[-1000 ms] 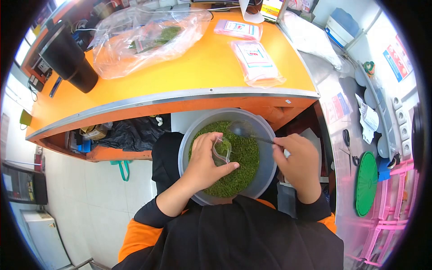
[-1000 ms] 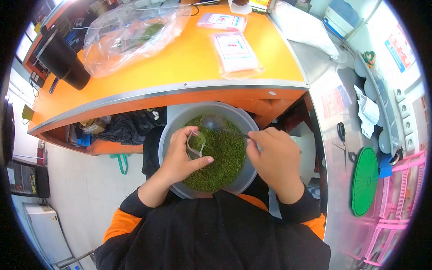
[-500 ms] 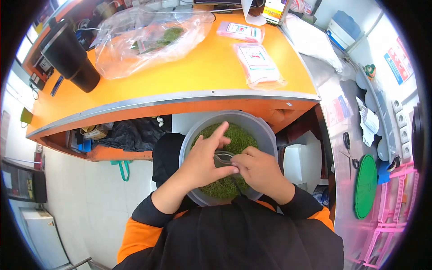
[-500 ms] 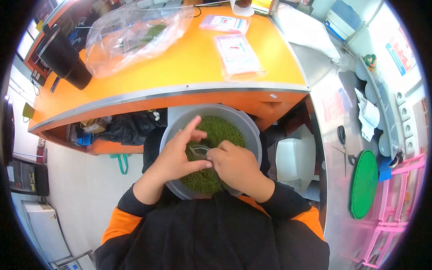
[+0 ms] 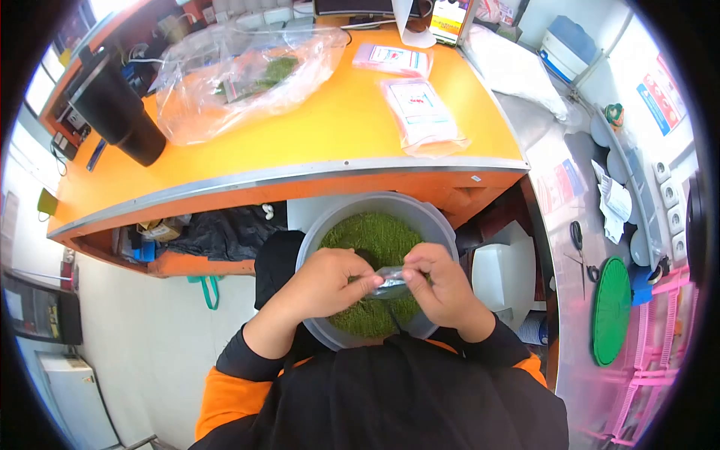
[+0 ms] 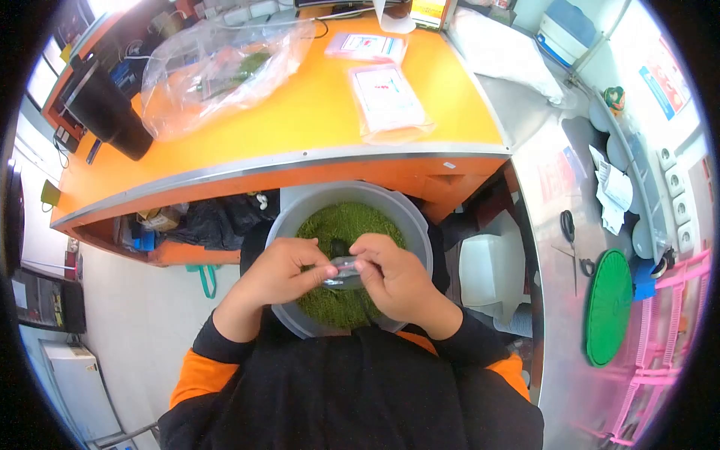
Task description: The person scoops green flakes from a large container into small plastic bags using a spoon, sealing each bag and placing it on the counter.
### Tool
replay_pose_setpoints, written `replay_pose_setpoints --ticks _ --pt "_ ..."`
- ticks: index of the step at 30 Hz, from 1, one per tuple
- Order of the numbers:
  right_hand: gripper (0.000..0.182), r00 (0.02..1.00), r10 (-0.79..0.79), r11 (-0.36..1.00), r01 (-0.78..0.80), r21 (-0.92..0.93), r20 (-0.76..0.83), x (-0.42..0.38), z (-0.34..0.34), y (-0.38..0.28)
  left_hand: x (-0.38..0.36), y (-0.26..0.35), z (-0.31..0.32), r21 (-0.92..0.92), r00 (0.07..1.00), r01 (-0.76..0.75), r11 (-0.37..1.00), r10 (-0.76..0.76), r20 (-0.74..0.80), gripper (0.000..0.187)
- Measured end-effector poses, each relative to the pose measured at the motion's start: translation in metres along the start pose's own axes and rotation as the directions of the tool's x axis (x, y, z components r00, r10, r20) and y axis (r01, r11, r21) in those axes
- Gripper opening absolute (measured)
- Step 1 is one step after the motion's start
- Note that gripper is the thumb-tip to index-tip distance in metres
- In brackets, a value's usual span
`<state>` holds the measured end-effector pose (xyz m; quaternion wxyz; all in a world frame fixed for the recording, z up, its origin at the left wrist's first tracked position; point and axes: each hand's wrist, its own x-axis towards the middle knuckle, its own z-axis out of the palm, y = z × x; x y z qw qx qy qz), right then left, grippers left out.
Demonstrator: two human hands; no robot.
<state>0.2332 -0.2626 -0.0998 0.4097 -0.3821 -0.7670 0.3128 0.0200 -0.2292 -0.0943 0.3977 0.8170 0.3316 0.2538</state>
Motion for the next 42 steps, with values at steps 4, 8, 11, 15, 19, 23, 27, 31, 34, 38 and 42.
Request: replay_pose_setpoints --ticks 4,8,11,15,19,23,27,31,34,38,42 --pt "0.022 0.991 -0.029 0.999 0.033 -0.025 0.127 0.010 0.010 -0.004 0.006 0.005 0.006 0.014 0.997 -0.069 0.998 0.069 0.025 0.016" --pt "0.018 0.995 -0.082 0.981 0.069 -0.184 -0.061 0.032 -0.014 -0.016 0.005 0.011 -0.009 0.102 0.989 -0.139 0.985 0.143 -0.026 0.016" --pt "0.011 0.917 -0.331 0.803 0.150 -0.577 -0.223 0.064 -0.042 -0.007 0.004 0.021 -0.023 0.132 0.981 -0.065 0.989 0.087 -0.172 0.016" --pt "0.013 0.942 -0.280 0.603 0.022 -0.797 -0.186 0.088 -0.056 0.032 0.014 0.042 -0.077 0.192 0.836 0.112 0.975 0.013 -0.549 0.020" --pt "0.017 0.955 -0.244 0.544 -0.009 -0.839 -0.168 0.099 -0.060 0.044 0.049 0.030 -0.171 0.374 0.464 0.367 0.852 0.181 -0.867 0.028" --pt "0.017 0.965 -0.175 0.537 -0.072 -0.841 -0.194 0.111 -0.060 0.048 0.058 -0.013 -0.214 0.524 0.477 0.552 0.648 0.270 -0.837 0.046" --pt "0.016 0.957 -0.214 0.478 -0.071 -0.875 -0.195 0.116 -0.060 0.060 0.055 0.008 -0.175 0.509 0.637 0.454 0.731 0.134 -0.759 0.051" --pt "0.009 0.960 -0.168 0.504 -0.112 -0.857 -0.225 0.123 -0.060 0.071 0.047 0.006 -0.118 0.489 0.731 0.234 0.840 0.180 -0.658 0.044" --pt "0.004 0.915 -0.292 0.575 -0.065 -0.815 -0.279 0.122 -0.060 0.070 0.041 0.012 -0.082 0.446 0.792 0.114 0.888 0.189 -0.580 0.042" --pt "0.004 0.876 -0.355 0.658 -0.016 -0.753 -0.328 0.111 -0.059 0.062 0.035 0.023 -0.053 0.395 0.861 0.002 0.918 0.199 -0.468 0.041" --pt "0.007 0.830 -0.429 0.706 0.062 -0.705 -0.356 0.107 -0.059 0.052 0.036 0.027 -0.041 0.352 0.888 -0.063 0.934 0.213 -0.406 0.040"
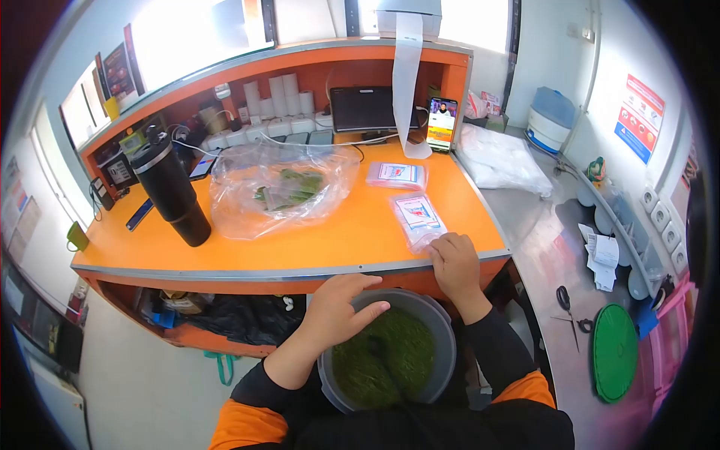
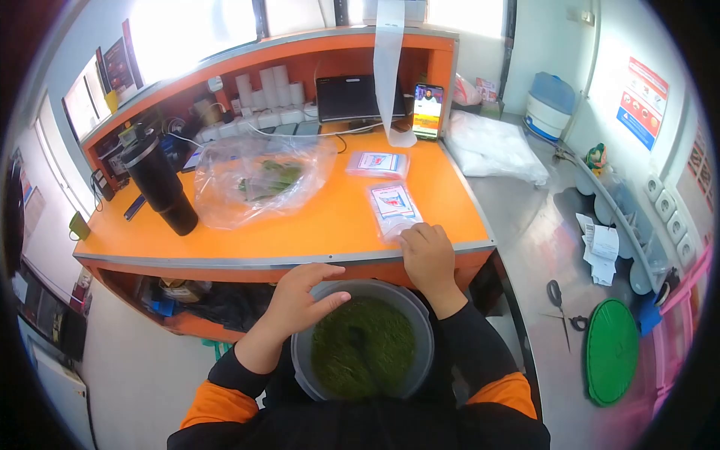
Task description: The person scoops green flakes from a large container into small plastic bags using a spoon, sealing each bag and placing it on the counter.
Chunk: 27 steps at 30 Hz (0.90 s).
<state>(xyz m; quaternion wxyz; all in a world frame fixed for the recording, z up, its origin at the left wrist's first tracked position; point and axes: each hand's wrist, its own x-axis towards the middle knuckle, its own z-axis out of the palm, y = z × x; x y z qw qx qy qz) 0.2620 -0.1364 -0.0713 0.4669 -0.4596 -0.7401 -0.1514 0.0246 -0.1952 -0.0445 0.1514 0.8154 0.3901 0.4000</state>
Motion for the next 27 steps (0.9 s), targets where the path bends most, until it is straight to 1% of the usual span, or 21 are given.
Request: replay_pose_setpoints --ticks 4,5,6,7,8,9,10,11,13,16,19,20,21,22,23,24,25,26,27 --pt "0.006 0.996 -0.036 0.999 0.038 0.025 -0.082 0.007 -0.019 -0.006 0.002 0.005 0.002 -0.053 0.999 -0.023 0.998 0.025 0.035 0.038" --pt "0.007 0.990 0.119 0.985 -0.108 0.137 -0.076 0.005 -0.023 -0.009 0.003 0.007 0.002 -0.105 0.998 0.007 0.994 -0.001 0.059 0.037" --pt "0.007 0.962 0.270 0.937 -0.249 0.245 -0.053 0.001 -0.027 -0.013 0.004 0.009 0.002 -0.157 0.996 0.039 0.987 -0.026 0.083 0.036" --pt "0.008 0.911 0.411 0.857 -0.382 0.346 -0.014 -0.002 -0.030 -0.017 0.004 0.010 0.003 -0.207 0.993 0.072 0.976 -0.050 0.109 0.035" --pt "0.008 0.873 0.484 0.717 -0.430 0.549 0.053 -0.004 -0.033 -0.020 0.004 0.010 0.008 -0.349 0.985 0.163 0.923 -0.129 0.117 0.034" --pt "0.009 0.833 0.536 0.530 -0.456 0.715 0.135 -0.005 -0.035 -0.024 0.005 0.010 0.015 -0.479 0.969 0.246 0.842 -0.206 0.136 0.032" --pt "0.009 0.793 0.564 0.307 -0.458 0.834 0.228 -0.006 -0.037 -0.029 0.005 0.010 0.021 -0.597 0.946 0.321 0.736 -0.278 0.166 0.030" --pt "0.008 0.760 0.570 0.193 -0.493 0.849 0.312 -0.006 -0.043 -0.038 0.007 0.011 0.026 -0.706 0.936 0.347 0.617 -0.280 0.216 0.029" --pt "0.008 0.686 0.551 -0.040 -0.547 0.836 0.475 -0.008 -0.053 -0.056 0.012 0.012 0.035 -0.862 0.914 0.387 0.328 -0.259 0.311 0.027" --pt "0.008 0.741 0.467 -0.052 -0.521 0.852 0.482 -0.019 -0.048 -0.058 0.008 0.004 0.028 -0.770 0.843 0.537 0.343 -0.212 0.494 0.023" --pt "0.013 0.712 0.508 0.090 -0.605 0.791 0.486 -0.024 -0.043 -0.055 0.003 0.006 0.026 -0.772 0.859 0.511 0.379 -0.268 0.437 0.018" --pt "0.013 0.763 0.550 0.286 -0.554 0.782 0.340 -0.026 -0.038 -0.056 0.001 0.005 0.024 -0.699 0.851 0.524 0.487 -0.278 0.445 0.017" --pt "0.014 0.809 0.558 0.472 -0.495 0.730 0.187 -0.028 -0.031 -0.058 0.000 0.003 0.021 -0.613 0.844 0.530 0.586 -0.290 0.452 0.017" --pt "0.015 0.847 0.531 0.641 -0.428 0.638 0.035 -0.029 -0.027 -0.060 -0.001 0.002 0.019 -0.517 0.837 0.526 0.675 -0.302 0.457 0.017" --pt "0.015 0.933 0.360 0.761 -0.308 0.571 0.023 -0.029 -0.031 -0.062 -0.002 0.004 0.019 -0.438 0.840 0.504 0.744 -0.304 0.449 0.018" --pt "0.015 0.984 0.174 0.851 -0.163 0.500 0.025 -0.026 -0.040 -0.068 -0.004 0.008 0.018 -0.353 0.844 0.476 0.806 -0.305 0.441 0.020" --pt "0.015 0.999 -0.017 0.904 -0.003 0.427 0.044 -0.024 -0.046 -0.072 -0.006 0.010 0.018 -0.263 0.848 0.443 0.857 -0.306 0.433 0.022" --pt "0.014 0.968 0.041 0.862 -0.159 0.481 0.247 -0.027 -0.048 -0.078 -0.011 0.009 0.021 -0.216 0.893 0.311 0.926 -0.206 0.401 0.023" --pt "0.014 0.892 0.083 0.806 -0.322 0.496 0.444 -0.034 -0.050 -0.087 -0.016 0.006 0.027 -0.166 0.921 0.171 0.971 -0.097 0.378 0.025"
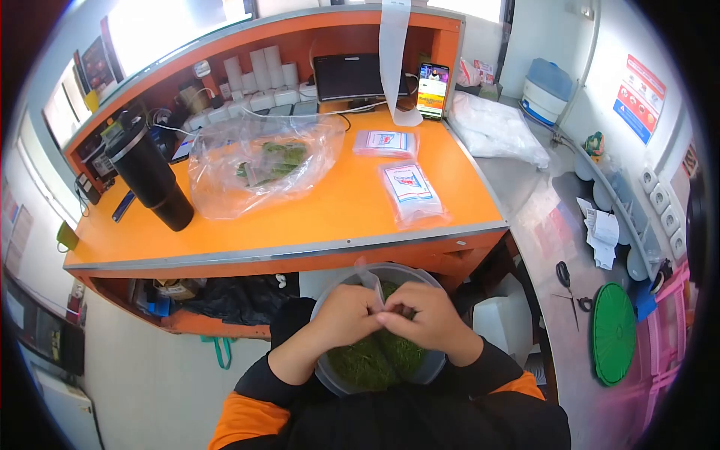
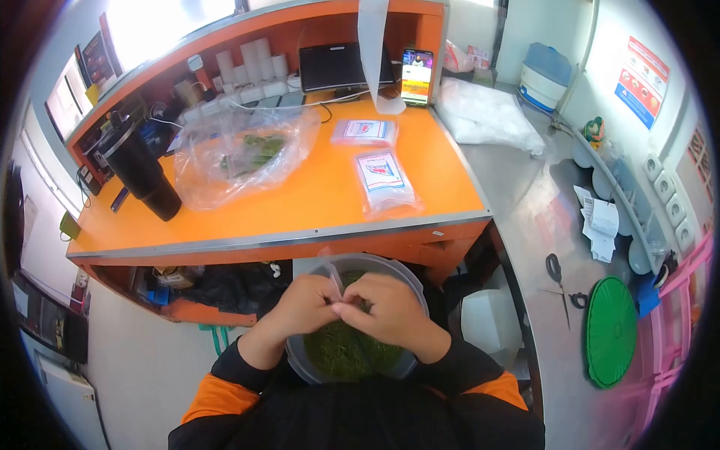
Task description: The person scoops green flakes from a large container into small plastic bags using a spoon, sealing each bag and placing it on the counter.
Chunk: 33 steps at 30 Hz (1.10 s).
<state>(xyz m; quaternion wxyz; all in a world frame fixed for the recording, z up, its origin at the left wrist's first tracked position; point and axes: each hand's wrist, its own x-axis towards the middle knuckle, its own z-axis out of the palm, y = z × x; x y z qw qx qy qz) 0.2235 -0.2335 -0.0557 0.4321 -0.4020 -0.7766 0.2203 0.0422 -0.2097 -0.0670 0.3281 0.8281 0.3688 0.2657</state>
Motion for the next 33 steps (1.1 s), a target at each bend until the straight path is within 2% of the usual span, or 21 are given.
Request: replay_pose_setpoints --ticks 1,4,5,8,11,14,17,20,23,24,25,26,28,29,30,31,32,33 --pt "0.014 0.978 0.141 0.986 -0.153 0.072 0.156 -0.005 0.004 -0.003 -0.002 -0.002 0.005 0.106 0.993 -0.118 0.987 0.118 0.004 0.027" --pt "0.017 0.909 0.179 0.959 -0.246 0.139 0.376 -0.010 0.006 0.008 -0.011 0.001 0.010 0.019 0.975 -0.114 0.993 0.108 0.192 0.029" --pt "0.019 0.842 0.276 0.889 -0.406 0.209 0.464 -0.011 0.004 0.007 -0.015 0.006 0.010 -0.090 0.975 -0.109 0.990 0.124 0.186 0.031" --pt "0.019 0.843 0.215 0.913 -0.353 0.206 0.494 -0.017 0.009 0.015 -0.027 -0.006 0.021 -0.165 0.976 -0.160 0.973 0.181 0.122 0.028" --pt "0.014 0.896 0.227 0.973 -0.193 -0.126 0.382 -0.018 0.005 0.017 -0.038 -0.022 0.018 -0.036 0.988 -0.062 0.997 0.056 -0.144 0.022" --pt "0.009 0.981 0.051 0.990 -0.026 -0.137 0.186 -0.021 0.009 -0.004 -0.038 -0.017 0.020 0.120 0.985 -0.051 0.992 0.069 -0.156 0.015" --pt "0.009 0.936 -0.214 0.964 0.249 -0.095 0.279 -0.024 0.012 -0.006 -0.037 -0.022 0.016 0.000 0.985 -0.151 0.989 0.150 -0.088 0.014" --pt "0.010 0.859 -0.043 0.913 0.241 -0.329 0.510 -0.029 0.013 -0.002 -0.042 -0.029 0.022 -0.016 0.991 -0.133 0.991 0.133 -0.012 0.011" --pt "0.012 0.778 0.035 0.934 0.198 -0.298 0.627 -0.034 0.016 0.000 -0.042 -0.038 0.028 -0.221 0.998 -0.022 0.975 0.009 -0.059 0.018" --pt "0.013 0.763 0.048 0.950 0.165 -0.266 0.645 -0.034 0.015 -0.002 -0.042 -0.033 0.027 -0.451 1.000 0.010 0.893 -0.011 -0.001 0.023" --pt "0.014 0.746 0.062 0.964 0.128 -0.233 0.663 -0.031 0.012 -0.005 -0.043 -0.022 0.024 -0.653 0.998 0.055 0.755 -0.019 0.061 0.028" --pt "0.015 0.725 0.075 0.976 0.086 -0.198 0.685 -0.029 0.010 -0.008 -0.041 -0.023 0.022 -0.612 0.993 0.055 0.789 0.024 0.120 0.035" --pt "0.013 0.754 -0.038 0.993 0.104 -0.062 0.656 -0.029 0.011 -0.011 -0.038 -0.023 0.017 -0.526 0.966 0.032 0.850 0.109 0.235 0.050" --pt "0.013 0.766 -0.085 0.995 0.102 0.010 0.638 -0.031 0.012 -0.013 -0.039 -0.025 0.014 -0.451 0.944 0.098 0.887 0.061 0.325 0.050" --pt "0.014 0.850 -0.123 0.992 0.098 0.076 0.513 -0.031 0.011 -0.015 -0.042 -0.027 0.010 -0.371 0.910 0.163 0.914 0.007 0.415 0.050" --pt "0.016 0.918 -0.145 0.985 0.100 0.137 0.369 -0.029 0.010 -0.017 -0.044 -0.027 0.004 -0.462 0.920 0.212 0.861 -0.016 0.392 0.049" --pt "0.018 0.965 -0.156 0.975 0.117 0.187 0.209 -0.027 0.010 -0.016 -0.052 -0.042 0.008 -0.505 0.983 0.039 0.862 0.058 0.176 0.043" --pt "0.021 0.991 -0.029 0.976 -0.001 0.220 0.133 -0.031 0.007 -0.009 -0.054 -0.040 -0.004 -0.560 0.988 0.062 0.826 0.027 0.149 0.044"
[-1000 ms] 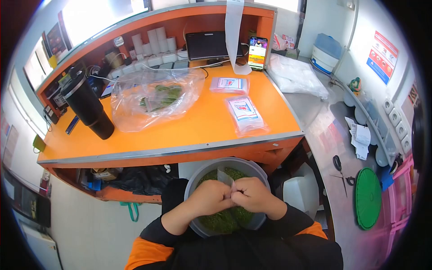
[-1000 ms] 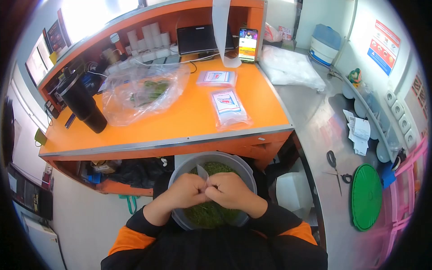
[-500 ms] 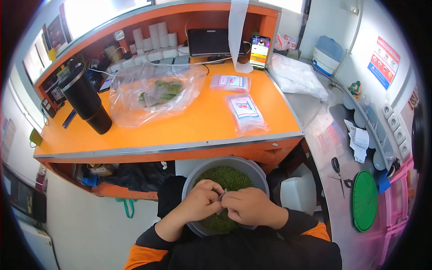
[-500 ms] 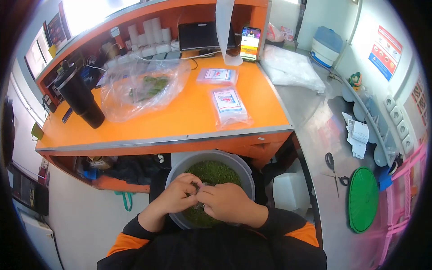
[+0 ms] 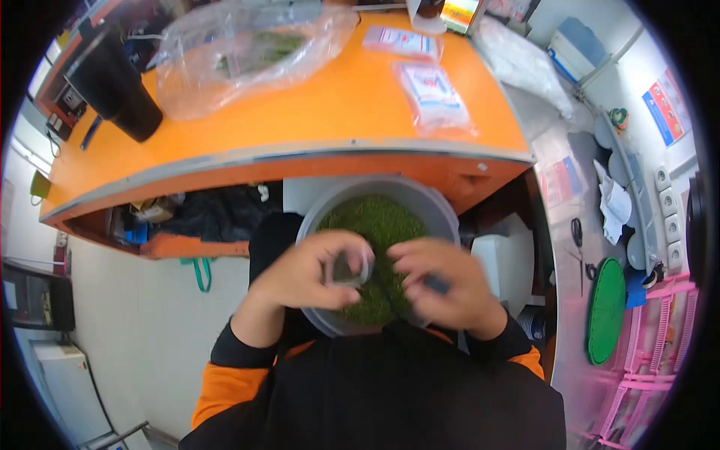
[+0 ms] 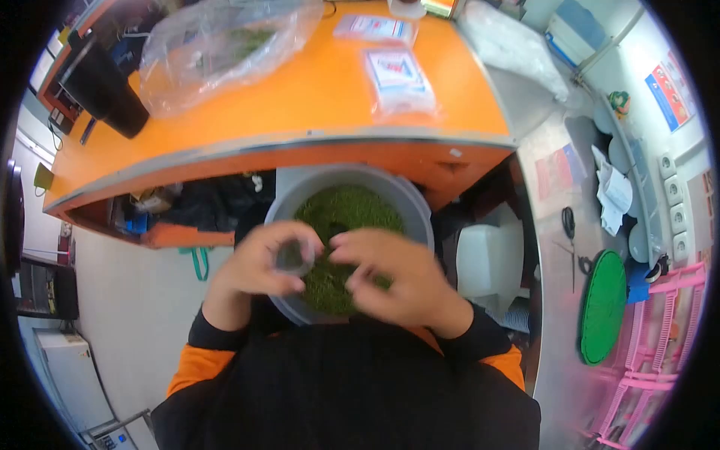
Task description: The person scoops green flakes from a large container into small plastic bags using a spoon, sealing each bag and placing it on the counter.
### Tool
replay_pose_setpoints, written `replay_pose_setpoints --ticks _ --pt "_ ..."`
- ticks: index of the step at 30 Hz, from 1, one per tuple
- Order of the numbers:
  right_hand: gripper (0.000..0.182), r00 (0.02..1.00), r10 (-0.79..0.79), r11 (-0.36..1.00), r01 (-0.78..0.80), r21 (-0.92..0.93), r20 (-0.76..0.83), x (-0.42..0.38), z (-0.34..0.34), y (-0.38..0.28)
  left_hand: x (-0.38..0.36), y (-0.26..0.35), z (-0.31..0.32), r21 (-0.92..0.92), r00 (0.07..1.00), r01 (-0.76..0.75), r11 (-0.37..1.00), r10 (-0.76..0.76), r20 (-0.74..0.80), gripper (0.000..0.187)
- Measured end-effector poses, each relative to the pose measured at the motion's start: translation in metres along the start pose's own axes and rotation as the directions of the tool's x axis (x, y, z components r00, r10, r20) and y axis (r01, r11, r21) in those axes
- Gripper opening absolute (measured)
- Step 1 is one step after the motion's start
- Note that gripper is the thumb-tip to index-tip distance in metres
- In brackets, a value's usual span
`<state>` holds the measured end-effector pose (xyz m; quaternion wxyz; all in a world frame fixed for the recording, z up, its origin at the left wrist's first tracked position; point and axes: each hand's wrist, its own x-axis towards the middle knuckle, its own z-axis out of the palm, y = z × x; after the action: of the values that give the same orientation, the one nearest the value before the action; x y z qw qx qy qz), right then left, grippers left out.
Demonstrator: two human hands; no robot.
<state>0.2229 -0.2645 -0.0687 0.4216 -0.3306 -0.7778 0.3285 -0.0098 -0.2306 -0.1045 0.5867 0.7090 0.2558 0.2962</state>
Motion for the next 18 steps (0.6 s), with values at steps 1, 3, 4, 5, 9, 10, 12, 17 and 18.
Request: replay_pose_setpoints --ticks 1,3,4,5,9,10,12,17,18 --pt "0.025 0.989 0.115 0.992 -0.110 0.055 -0.098 -0.006 -0.004 0.004 -0.002 -0.008 -0.002 -0.125 0.986 -0.143 0.982 0.130 -0.105 0.052" --pt "0.016 0.939 0.325 0.929 -0.296 -0.223 0.110 -0.012 0.007 0.013 -0.011 -0.005 -0.002 -0.386 0.966 -0.127 0.914 0.025 -0.257 0.068" --pt "0.017 0.894 0.387 0.883 -0.289 -0.371 0.224 -0.019 0.022 0.027 -0.013 -0.007 -0.002 -0.383 0.957 -0.164 0.909 0.052 -0.284 0.073" --pt "0.019 0.831 0.454 0.821 -0.251 -0.513 0.321 -0.025 0.035 0.040 -0.013 -0.010 -0.003 -0.377 0.946 -0.206 0.903 0.086 -0.311 0.079" --pt "0.015 0.694 0.617 0.708 -0.282 -0.647 0.372 -0.039 0.059 0.062 -0.017 -0.010 -0.001 -0.289 0.924 -0.286 0.913 0.184 -0.335 0.093" --pt "0.013 0.702 0.619 0.699 -0.289 -0.654 0.352 -0.037 0.058 0.061 -0.018 -0.009 -0.002 -0.269 0.920 -0.298 0.916 0.200 -0.337 0.093" --pt "0.013 0.718 0.625 0.680 -0.307 -0.666 0.307 -0.031 0.052 0.058 -0.022 -0.008 -0.002 -0.228 0.913 -0.317 0.921 0.232 -0.335 0.095" --pt "0.022 0.821 0.543 0.554 -0.190 -0.810 0.178 -0.024 0.032 0.074 -0.020 -0.002 0.002 -0.088 0.908 -0.270 0.959 0.223 -0.355 0.084" --pt "0.021 0.808 0.541 0.572 -0.152 -0.806 0.232 -0.026 0.031 0.072 -0.019 0.000 0.003 -0.044 0.912 -0.258 0.965 0.228 -0.340 0.082"
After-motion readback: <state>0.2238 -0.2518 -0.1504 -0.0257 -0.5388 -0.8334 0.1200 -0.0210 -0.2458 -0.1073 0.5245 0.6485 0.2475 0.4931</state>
